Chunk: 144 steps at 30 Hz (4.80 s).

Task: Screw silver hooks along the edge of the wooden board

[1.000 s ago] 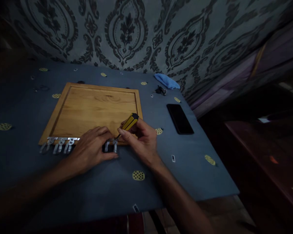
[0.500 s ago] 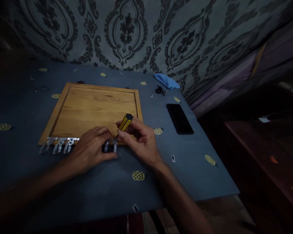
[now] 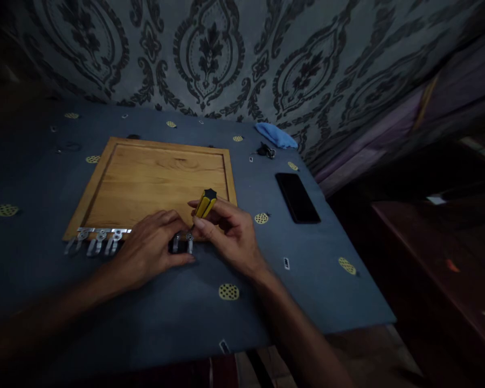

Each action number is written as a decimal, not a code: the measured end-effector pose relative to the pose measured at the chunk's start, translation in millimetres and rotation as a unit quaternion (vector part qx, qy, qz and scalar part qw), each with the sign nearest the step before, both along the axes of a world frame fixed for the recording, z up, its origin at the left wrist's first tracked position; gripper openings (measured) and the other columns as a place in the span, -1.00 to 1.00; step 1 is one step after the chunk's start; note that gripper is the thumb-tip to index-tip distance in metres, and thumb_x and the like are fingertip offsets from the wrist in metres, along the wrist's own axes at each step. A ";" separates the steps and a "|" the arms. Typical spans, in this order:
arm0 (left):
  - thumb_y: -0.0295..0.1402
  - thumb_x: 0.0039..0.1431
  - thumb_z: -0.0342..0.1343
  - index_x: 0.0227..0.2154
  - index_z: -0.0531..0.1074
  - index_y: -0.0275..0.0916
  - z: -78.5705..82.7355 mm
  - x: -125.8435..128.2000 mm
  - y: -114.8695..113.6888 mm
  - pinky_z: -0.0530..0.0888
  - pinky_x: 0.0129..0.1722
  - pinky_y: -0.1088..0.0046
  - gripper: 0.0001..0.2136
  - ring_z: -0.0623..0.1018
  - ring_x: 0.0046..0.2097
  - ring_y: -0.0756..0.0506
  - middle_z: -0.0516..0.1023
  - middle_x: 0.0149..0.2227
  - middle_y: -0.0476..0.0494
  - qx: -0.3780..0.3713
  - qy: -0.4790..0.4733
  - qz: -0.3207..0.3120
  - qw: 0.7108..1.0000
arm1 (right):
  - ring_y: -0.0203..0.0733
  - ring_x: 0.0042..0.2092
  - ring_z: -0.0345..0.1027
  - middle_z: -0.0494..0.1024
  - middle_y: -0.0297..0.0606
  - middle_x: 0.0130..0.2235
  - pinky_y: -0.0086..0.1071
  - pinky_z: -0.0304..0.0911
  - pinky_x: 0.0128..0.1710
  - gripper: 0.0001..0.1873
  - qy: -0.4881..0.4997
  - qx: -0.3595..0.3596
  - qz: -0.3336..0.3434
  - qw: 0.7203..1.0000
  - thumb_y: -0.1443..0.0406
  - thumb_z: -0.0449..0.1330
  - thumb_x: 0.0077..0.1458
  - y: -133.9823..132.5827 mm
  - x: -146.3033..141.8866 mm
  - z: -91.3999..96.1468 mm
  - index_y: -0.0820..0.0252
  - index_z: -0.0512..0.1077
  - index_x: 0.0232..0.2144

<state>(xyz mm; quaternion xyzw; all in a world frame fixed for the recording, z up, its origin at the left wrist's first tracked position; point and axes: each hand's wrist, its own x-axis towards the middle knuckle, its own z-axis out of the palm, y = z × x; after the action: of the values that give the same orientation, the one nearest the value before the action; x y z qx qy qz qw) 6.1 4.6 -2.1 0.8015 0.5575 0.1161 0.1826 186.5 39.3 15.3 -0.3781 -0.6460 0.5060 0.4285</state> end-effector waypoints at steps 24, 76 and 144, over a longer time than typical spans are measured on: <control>-0.09 0.02 0.39 -0.04 0.49 -0.20 -2.7 -1.0 0.6 0.45 0.00 0.10 -0.52 0.50 -0.02 -0.26 0.51 -0.08 -0.13 0.020 -0.013 -0.005 1.000 | -0.30 -0.45 0.41 0.56 -0.37 -0.42 -0.39 0.43 -0.46 -0.77 -0.004 0.052 -0.121 0.991 0.19 0.46 -0.08 -1.4 -6.7 -13.0 0.12 0.50 -0.42; -0.10 0.04 0.38 -0.10 0.46 -0.19 0.1 -0.6 0.4 0.42 -0.02 0.16 -0.57 0.49 -0.03 -0.23 0.51 -0.08 -0.11 0.008 -0.012 -0.003 1.000 | -0.38 -0.57 0.39 0.56 -0.42 -0.44 -0.42 0.49 -0.54 -0.75 0.043 0.016 -0.101 0.994 0.20 0.47 -0.09 -1.5 -9.2 -4.3 0.13 0.49 -0.42; -0.09 0.00 0.41 -0.13 0.47 -0.24 -0.7 -0.4 0.3 0.43 -0.03 0.17 -0.54 0.50 -0.03 -0.24 0.51 -0.10 -0.13 0.011 -0.009 -0.001 1.000 | -0.36 -0.51 0.37 0.48 -0.45 -0.46 -0.46 0.40 -0.52 -0.80 0.015 0.116 -0.159 0.980 0.25 0.41 0.00 -2.7 -7.9 -9.5 0.10 0.44 -0.38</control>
<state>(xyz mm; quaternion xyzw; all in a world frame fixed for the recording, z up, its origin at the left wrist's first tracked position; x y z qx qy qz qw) 5.8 5.0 -2.8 0.8028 0.5540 0.1288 0.1790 178.6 36.6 5.8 -0.4159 -0.6253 0.3592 0.5540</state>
